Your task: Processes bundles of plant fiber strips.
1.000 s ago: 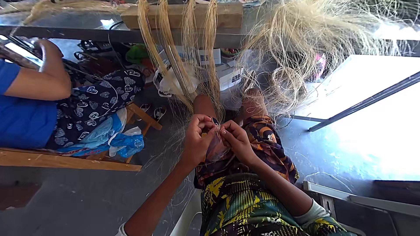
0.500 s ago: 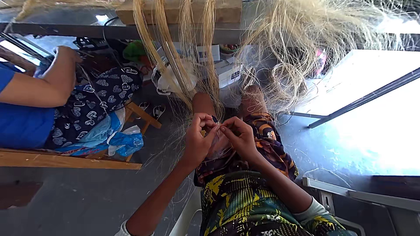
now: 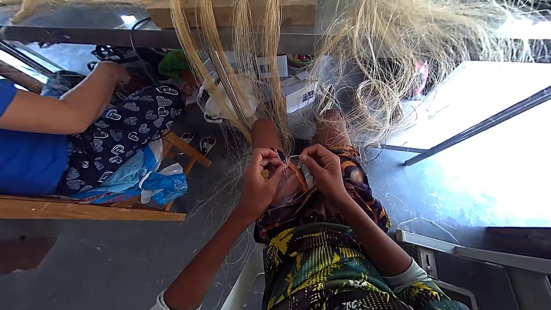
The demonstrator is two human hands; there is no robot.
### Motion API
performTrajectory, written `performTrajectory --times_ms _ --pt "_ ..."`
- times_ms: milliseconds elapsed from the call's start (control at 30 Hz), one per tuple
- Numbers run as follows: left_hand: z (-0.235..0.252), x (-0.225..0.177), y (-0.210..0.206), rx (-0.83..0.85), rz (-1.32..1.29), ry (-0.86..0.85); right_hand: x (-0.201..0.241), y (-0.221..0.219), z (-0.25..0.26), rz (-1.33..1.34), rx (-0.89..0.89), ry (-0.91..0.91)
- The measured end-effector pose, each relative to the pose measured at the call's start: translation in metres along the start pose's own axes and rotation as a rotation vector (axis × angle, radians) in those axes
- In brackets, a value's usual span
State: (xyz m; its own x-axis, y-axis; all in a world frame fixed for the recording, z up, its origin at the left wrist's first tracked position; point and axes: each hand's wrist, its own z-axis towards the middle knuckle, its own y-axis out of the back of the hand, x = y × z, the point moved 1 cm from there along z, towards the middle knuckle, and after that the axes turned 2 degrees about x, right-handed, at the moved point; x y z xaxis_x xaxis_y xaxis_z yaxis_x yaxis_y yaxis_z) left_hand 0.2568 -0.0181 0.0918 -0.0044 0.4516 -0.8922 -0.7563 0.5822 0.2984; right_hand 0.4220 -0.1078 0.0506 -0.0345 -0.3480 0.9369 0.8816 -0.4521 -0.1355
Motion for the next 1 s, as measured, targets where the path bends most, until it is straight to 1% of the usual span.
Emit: performTrajectory --times_ms 100,267,367,500,667,767,867,1000 --pt "0.0 -0.002 -0.001 0.014 -0.074 0.007 0.0 -0.001 0.0 -0.078 -0.008 0.054" --pt "0.001 -0.002 -0.005 0.025 -0.148 -0.009 -0.001 -0.014 -0.005 -0.125 0.083 0.098" --pt "0.0 -0.001 -0.006 0.025 -0.106 -0.025 0.002 -0.02 -0.01 -0.118 0.102 0.102" --pt "-0.002 0.002 -0.005 0.026 -0.045 -0.032 0.003 -0.022 -0.013 -0.096 0.072 0.122" --pt "-0.002 0.002 -0.006 0.009 -0.017 -0.032 0.003 -0.021 -0.014 -0.069 0.121 0.158" --pt "-0.003 0.0 -0.006 0.006 0.005 -0.036 0.001 -0.021 -0.013 -0.116 0.098 0.177" --pt "-0.003 0.001 -0.005 0.007 0.022 -0.034 0.002 -0.021 -0.013 -0.125 0.083 0.156" --pt "-0.003 0.001 -0.004 0.019 0.04 -0.028 0.003 -0.02 -0.012 -0.062 0.067 0.123"
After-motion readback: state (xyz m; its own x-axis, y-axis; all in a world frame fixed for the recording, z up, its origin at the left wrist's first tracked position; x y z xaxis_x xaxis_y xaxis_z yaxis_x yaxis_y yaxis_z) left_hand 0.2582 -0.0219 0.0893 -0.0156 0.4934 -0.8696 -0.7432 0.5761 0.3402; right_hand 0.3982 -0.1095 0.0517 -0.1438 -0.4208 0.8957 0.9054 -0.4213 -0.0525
